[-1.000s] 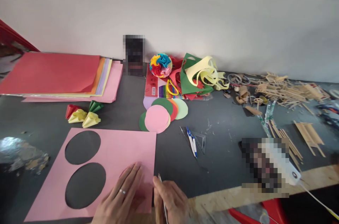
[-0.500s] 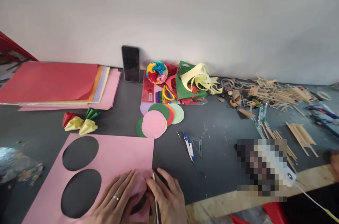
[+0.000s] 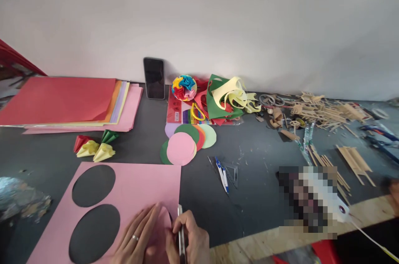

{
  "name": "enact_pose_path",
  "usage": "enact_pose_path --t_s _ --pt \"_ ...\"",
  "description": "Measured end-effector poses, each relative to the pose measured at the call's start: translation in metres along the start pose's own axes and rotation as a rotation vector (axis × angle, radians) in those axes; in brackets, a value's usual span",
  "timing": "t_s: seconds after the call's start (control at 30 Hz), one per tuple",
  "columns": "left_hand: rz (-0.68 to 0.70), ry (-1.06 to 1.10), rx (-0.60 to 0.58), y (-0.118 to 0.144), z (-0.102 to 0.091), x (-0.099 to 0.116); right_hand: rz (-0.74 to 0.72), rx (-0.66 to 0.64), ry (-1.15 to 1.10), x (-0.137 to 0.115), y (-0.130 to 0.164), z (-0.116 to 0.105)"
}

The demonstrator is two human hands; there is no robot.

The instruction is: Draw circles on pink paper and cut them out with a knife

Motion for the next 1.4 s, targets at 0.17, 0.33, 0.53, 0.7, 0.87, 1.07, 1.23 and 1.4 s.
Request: enact_pose_path --t_s 0.17,0.33,0.53,0.7,0.87,1.07,1.23,1.4 --pt "-0.097 0.037 0.035 0.001 0.0 0.003 0.006 -0.059 -0.013 0.016 -0.003 -0.004" --pt "0.049 -0.033 0.001 0.001 -0.005 0.009 -0.121 -0.013 0.119 0.0 -0.011 -0.041" --pt "-0.109 -0.109 0.005 -0.002 -0.025 0.003 -0.104 0.027 0.272 -0.042 -0.095 -0.076" --pt "-0.183 -0.198 -0.072 0.0 -0.015 -0.006 -0.225 -0.009 0.344 -0.069 -0.163 -0.047" --pt "-0.099 -0.198 -0.027 0.012 -0.014 0.005 -0.301 0.157 0.495 -0.065 -0.161 -0.045" --pt "-0.155 -0.248 0.053 -0.005 -0.015 0.005 -0.366 -0.209 0.138 -0.059 -0.107 -0.012" --pt "-0.143 -0.215 0.075 -0.013 -0.007 0.009 -0.32 -0.395 0.027 -0.058 -0.086 0.013" --pt "-0.134 -0.153 0.065 -0.011 -0.003 0.016 -0.164 -0.534 -0.054 -0.058 -0.091 0.023"
Point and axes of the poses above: each hand's wrist, its own y-axis away from the middle knuckle, its own z-axis out of the palm, x = y × z, the point moved 9 cm from there along -y, towards the middle knuckle, and after that the axes turned 10 degrees about z, right-handed, at the moved point
